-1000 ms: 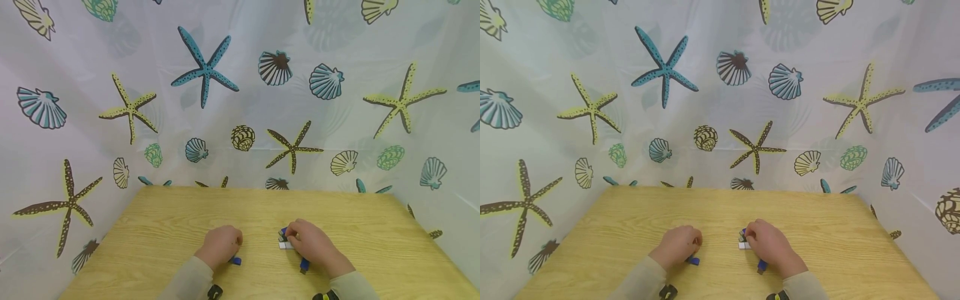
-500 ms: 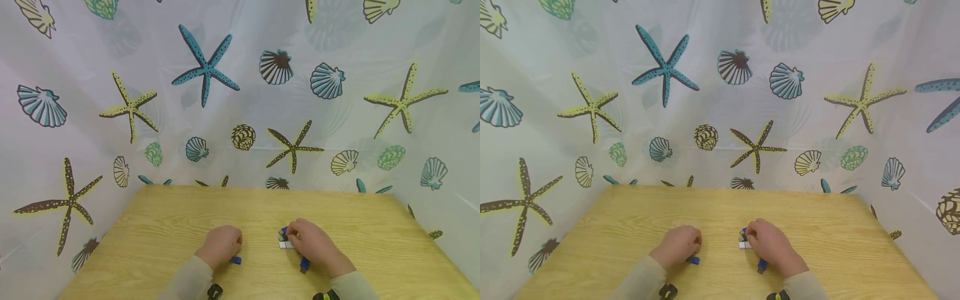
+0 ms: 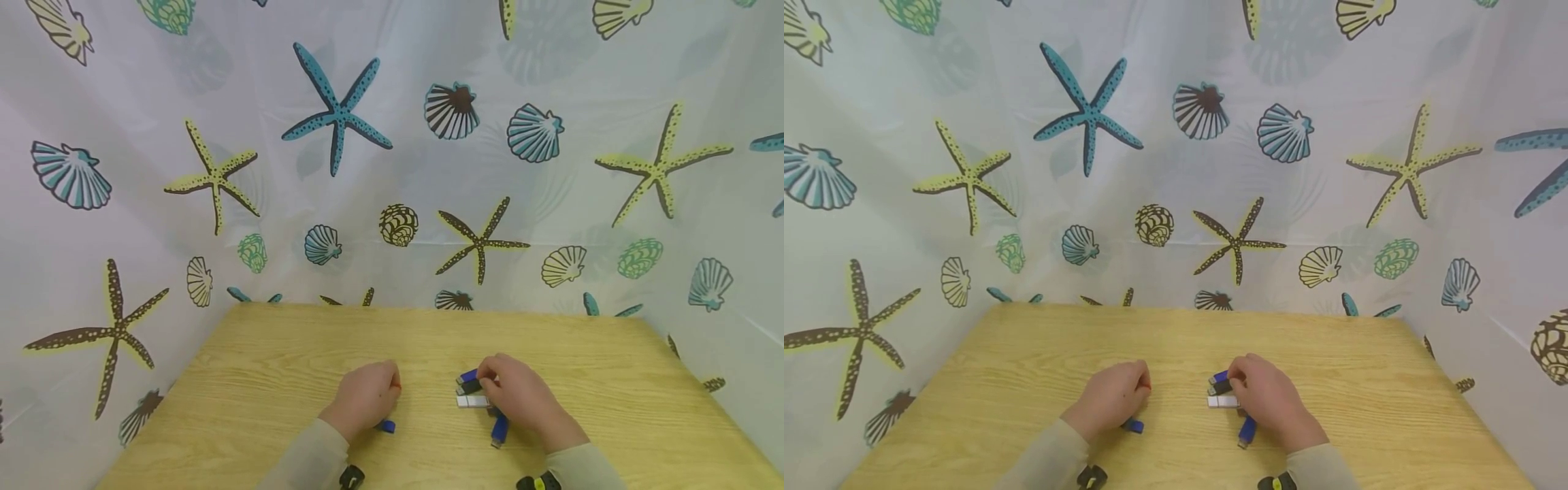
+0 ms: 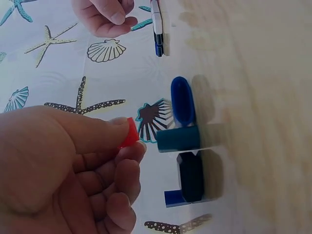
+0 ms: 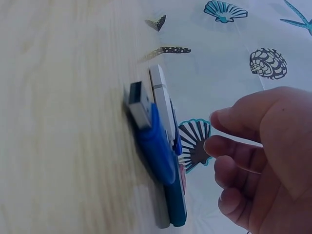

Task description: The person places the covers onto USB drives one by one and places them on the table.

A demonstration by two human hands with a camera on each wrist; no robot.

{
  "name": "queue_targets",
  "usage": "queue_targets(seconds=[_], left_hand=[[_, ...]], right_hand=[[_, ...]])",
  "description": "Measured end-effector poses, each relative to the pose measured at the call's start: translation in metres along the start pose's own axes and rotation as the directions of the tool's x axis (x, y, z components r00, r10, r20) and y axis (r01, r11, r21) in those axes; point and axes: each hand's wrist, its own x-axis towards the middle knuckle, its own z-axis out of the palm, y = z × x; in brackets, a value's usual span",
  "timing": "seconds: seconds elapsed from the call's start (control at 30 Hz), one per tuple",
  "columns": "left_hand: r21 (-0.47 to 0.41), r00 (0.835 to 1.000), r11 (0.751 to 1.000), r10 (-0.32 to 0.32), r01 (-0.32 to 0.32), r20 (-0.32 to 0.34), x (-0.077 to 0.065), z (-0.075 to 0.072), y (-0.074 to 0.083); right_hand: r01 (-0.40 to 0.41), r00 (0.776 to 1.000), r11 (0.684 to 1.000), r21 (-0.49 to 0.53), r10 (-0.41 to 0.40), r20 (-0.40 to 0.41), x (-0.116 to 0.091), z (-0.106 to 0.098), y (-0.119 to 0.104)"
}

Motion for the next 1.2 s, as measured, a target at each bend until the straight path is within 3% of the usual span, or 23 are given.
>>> queue_targets(seconds=[0.23, 0.4, 0.8, 1.2], left_hand=[[-0.061, 0.999, 0.998, -0.018, 0.016, -0.031, 0.001, -0.003, 0.005], [-0.072, 0.999, 0.997, 0.002, -0.006, -0.052, 0.002, -0.005, 0.006], [-0.071, 0.997, 0.997, -0.02, 0.015, -0.081, 0.003, -0.005, 0.005], [-0.075, 0.996, 0.997, -0.002, -0.005, -0.085, 0.003, -0.005, 0.005]], right_hand=[[-0.069, 0.997, 0.997, -0.032, 0.067, -0.036, 0.001, -0.003, 0.006], [-0.106, 0.994, 0.992, -0.065, 0.103, -0.04, 0.002, -0.001, 0.014], [-0.163, 0.985, 0.981, -0.107, 0.167, 0.035, 0.001, 0.001, 0.023], [-0.207, 0.972, 0.966, -0.152, 0.221, 0.081, -0.002, -0.001, 0.019]])
